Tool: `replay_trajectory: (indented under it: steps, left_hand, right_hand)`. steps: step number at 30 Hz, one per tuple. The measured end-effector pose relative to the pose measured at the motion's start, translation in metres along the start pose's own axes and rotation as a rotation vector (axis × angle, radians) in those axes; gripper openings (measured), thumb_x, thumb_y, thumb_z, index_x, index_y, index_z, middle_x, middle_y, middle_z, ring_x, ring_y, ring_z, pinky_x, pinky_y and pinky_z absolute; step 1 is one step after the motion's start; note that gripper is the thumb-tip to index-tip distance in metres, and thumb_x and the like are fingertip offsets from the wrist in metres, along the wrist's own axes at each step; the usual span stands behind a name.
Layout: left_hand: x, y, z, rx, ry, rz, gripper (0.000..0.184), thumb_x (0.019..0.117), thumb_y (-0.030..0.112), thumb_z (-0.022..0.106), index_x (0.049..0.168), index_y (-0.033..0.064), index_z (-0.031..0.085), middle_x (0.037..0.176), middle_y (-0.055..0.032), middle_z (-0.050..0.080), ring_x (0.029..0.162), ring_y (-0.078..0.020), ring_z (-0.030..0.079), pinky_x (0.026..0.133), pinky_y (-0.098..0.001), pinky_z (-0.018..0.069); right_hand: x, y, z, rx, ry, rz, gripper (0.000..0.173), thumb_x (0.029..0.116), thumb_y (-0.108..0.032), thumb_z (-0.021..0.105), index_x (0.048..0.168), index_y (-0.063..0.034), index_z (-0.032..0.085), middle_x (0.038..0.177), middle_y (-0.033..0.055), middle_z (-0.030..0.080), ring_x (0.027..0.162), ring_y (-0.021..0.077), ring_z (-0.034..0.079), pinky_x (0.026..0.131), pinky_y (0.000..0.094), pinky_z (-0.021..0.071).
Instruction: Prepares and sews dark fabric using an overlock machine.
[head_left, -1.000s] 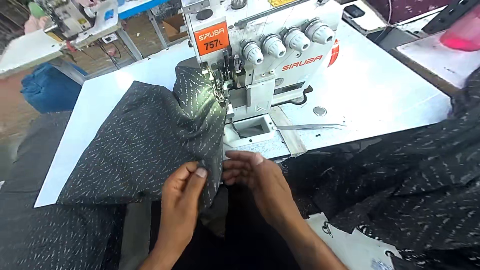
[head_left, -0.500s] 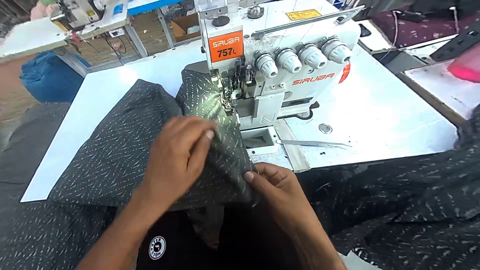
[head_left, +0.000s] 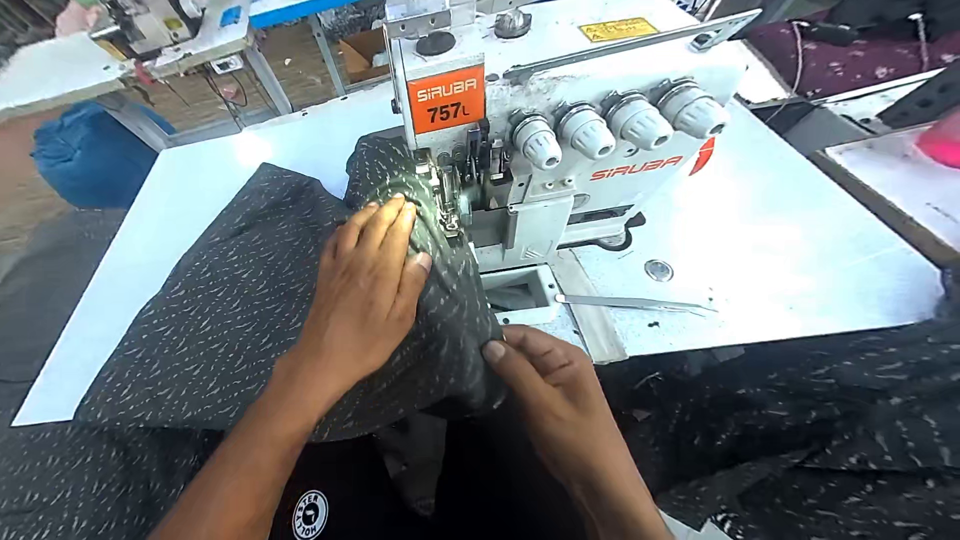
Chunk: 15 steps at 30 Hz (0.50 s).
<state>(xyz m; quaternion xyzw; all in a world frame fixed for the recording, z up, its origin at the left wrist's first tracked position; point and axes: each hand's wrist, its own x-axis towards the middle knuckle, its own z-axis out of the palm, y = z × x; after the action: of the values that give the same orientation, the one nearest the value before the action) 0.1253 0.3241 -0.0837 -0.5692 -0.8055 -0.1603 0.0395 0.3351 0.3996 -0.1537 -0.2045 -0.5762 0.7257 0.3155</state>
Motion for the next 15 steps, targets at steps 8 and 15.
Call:
replay_trajectory:
  steps: [8, 15]
  left_hand:
    - [0.075, -0.044, -0.001, -0.056, -0.133, 0.036, 0.065, 0.1073, 0.05, 0.027, 0.158, 0.0109, 0.041, 0.165, -0.0099, 0.035, 0.155, -0.032, 0.024, 0.122, -0.0636, 0.018]
    - [0.114, -0.065, -0.001, -0.04, 0.157, 0.182, 0.047, 0.1038, 0.033, 0.043, 0.14, 0.0094, 0.06, 0.148, -0.0136, 0.056, 0.143, -0.0343, 0.045, 0.117, -0.0647, 0.027]
  right_hand:
    - [0.038, -0.019, 0.028, 0.088, 0.072, 0.074, 0.019, 0.1048, -0.01, 0.054, 0.11, -0.0015, 0.071, 0.088, 0.0144, 0.072, 0.068, 0.0213, 0.073, 0.064, 0.0372, 0.0654]
    - [0.046, -0.026, 0.041, 0.04, 0.125, 0.085, 0.022, 0.1062, -0.012, 0.054, 0.097, 0.0005, 0.07, 0.084, 0.016, 0.076, 0.062, 0.023, 0.074, 0.058, 0.035, 0.0645]
